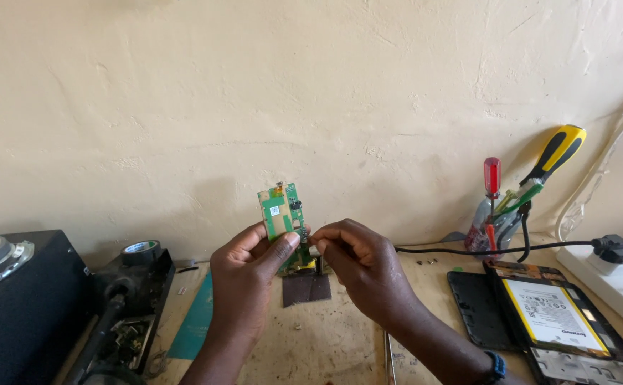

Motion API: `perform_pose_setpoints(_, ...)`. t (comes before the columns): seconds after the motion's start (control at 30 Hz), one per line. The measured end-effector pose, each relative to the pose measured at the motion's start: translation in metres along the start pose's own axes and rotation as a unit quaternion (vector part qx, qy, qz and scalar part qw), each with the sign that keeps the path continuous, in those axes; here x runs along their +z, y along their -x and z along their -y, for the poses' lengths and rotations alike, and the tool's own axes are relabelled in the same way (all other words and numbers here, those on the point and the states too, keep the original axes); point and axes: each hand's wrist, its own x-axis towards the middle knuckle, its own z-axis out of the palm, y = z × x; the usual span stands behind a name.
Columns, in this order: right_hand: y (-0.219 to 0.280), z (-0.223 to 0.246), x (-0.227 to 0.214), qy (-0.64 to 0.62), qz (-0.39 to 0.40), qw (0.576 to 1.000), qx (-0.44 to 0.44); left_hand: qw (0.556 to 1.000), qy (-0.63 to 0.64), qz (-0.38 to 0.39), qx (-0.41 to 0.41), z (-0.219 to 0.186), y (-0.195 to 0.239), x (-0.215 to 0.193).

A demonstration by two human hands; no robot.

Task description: The person holds a small green circuit board and uses a soldering iron to apply heat to specific points on the board. They repeatedly reposition the board and the soldering iron to work on different areas, occasionally inspecting the board between soldering actions.

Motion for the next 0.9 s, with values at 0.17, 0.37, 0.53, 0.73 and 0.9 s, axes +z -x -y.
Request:
perform_pose_setpoints(0.17, 0.0008, -0.0008, 0.0004, -0.02, 0.002, 1.0, -0.003, 1.0, -0.002, 0.003, -0.003, 0.0004, -0.0002, -0.0011)
perform_pose_setpoints(0.37, 0.0016, -0.0024, 0.0003, -0.027, 0.004, 1.0, 0.004, 1.0, 0.0, 0.005, 0.001, 0.0017, -0.0001, -0.0008)
perform_pose_setpoints(0.53, 0.001, -0.0006, 0.0002, 0.002, -0.003, 1.0, -0.002, 1.0, -0.012, 0.002, -0.007, 0.0, 0.0013, -0.0001)
perform_pose_setpoints(0.73, 0.0021, 0.0003, 0.0014, 0.024, -0.008, 1.0, -0.018, 0.999, -0.035, 0.01, -0.017, -0.0032, 0.002, 0.0009)
perform_pose_setpoints(0.9, 0.0025, -0.0035, 0.002, 0.02, -0.016, 0.999, -0.022, 0.999, -0.033, -0.003, -0.03, -0.0052, 0.0025, 0.0023)
